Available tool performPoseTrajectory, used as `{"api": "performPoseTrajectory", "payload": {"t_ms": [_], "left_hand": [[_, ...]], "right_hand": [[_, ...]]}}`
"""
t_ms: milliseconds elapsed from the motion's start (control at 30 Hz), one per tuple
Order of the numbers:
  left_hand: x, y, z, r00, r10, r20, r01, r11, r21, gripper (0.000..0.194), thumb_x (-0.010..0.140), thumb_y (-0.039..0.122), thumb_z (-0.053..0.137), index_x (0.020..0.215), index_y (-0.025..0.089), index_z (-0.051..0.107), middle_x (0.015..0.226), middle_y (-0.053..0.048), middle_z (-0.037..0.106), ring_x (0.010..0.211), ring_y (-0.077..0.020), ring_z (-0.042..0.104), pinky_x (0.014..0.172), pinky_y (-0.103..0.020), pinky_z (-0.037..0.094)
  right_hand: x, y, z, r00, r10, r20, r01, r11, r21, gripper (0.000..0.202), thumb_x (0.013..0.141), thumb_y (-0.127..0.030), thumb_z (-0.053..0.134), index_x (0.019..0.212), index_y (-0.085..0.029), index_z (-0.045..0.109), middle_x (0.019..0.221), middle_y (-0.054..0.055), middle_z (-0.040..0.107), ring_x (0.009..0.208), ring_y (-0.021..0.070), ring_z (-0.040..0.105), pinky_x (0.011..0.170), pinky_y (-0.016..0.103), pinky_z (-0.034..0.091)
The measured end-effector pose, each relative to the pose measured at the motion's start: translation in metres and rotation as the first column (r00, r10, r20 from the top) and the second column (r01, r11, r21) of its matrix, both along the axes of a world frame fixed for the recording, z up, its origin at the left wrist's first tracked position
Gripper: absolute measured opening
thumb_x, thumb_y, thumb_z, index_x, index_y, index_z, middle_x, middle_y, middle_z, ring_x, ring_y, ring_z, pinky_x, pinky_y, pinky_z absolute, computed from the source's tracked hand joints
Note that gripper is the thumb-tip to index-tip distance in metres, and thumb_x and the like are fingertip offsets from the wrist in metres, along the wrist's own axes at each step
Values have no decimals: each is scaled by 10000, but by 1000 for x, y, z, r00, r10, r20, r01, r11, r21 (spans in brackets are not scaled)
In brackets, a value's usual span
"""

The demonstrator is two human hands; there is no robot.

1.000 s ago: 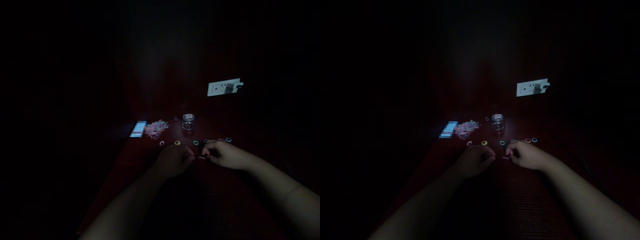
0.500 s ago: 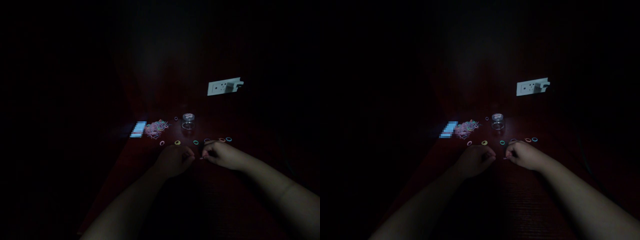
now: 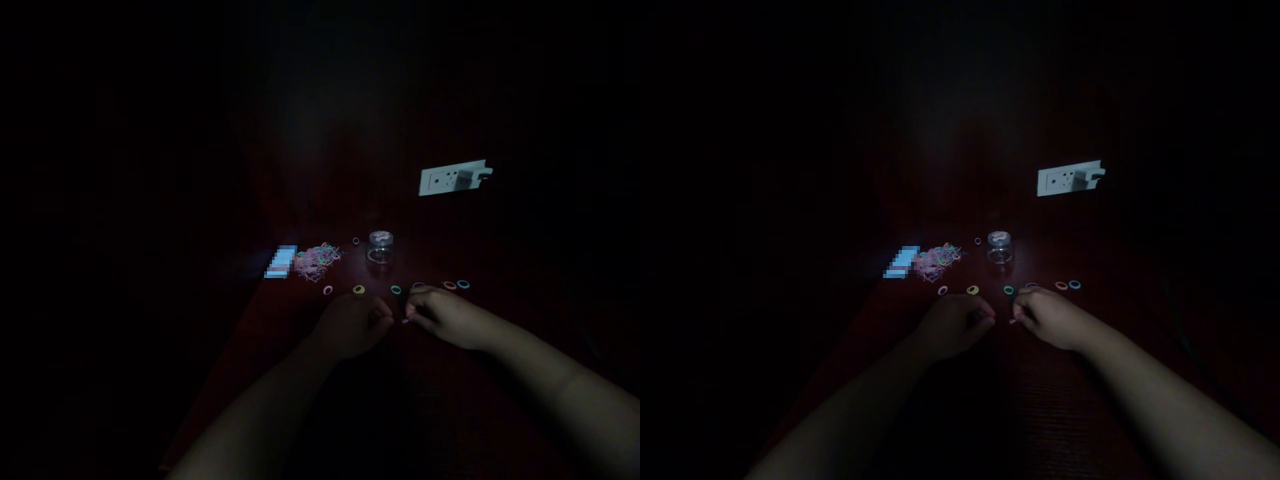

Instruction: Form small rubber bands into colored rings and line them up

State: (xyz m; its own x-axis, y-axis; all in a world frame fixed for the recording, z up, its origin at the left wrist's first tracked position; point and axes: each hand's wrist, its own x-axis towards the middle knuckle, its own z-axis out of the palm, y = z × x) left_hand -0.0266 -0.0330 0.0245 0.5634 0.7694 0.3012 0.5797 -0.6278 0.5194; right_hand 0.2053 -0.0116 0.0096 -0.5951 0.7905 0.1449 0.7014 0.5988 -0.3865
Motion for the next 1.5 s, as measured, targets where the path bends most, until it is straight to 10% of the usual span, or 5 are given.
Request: {"api": "performPoseTrajectory", "payload": {"t_ms": [300, 600, 900, 1500], "left_hand": [[-5, 4, 0, 996, 66, -57, -61, 995, 77, 157, 879, 322, 550, 893, 244, 685, 844, 20, 724, 750, -143, 649, 700, -265, 481], [-78, 69, -11, 744, 664, -78, -662, 748, 56, 238, 915, 267, 480, 1047, 203, 667, 1066, -87, 718, 961, -232, 659, 836, -330, 487], [-87, 92, -37, 772, 628, -103, -629, 777, 19, 275, 849, 197, 568, 1087, 241, 697, 1088, -36, 725, 967, -191, 665, 885, -282, 494], [-91, 99, -42, 752, 642, -151, -644, 764, 42, 241, 841, 242, 588, 1022, 247, 747, 1133, -51, 715, 1086, -207, 614, 968, -292, 436]], "right_hand": [[1, 2, -3, 1000, -8, 6, 8, 1000, 11, 151, 871, -224, 510, 776, -208, 626, 833, 56, 666, 814, 207, 617, 763, 345, 450], [3, 1, 2, 1000, 10, -1, -10, 1000, 30, 137, 845, -207, 535, 841, -213, 671, 902, 62, 677, 841, 213, 634, 782, 349, 469], [0, -2, 5, 1000, -4, -19, 6, 998, 55, 198, 872, -183, 484, 884, -213, 679, 919, 56, 691, 843, 199, 648, 789, 339, 479], [-1, -4, 6, 999, -9, -41, 12, 998, 63, 194, 855, -151, 487, 874, -213, 669, 909, 48, 688, 838, 191, 645, 782, 338, 483]]}}
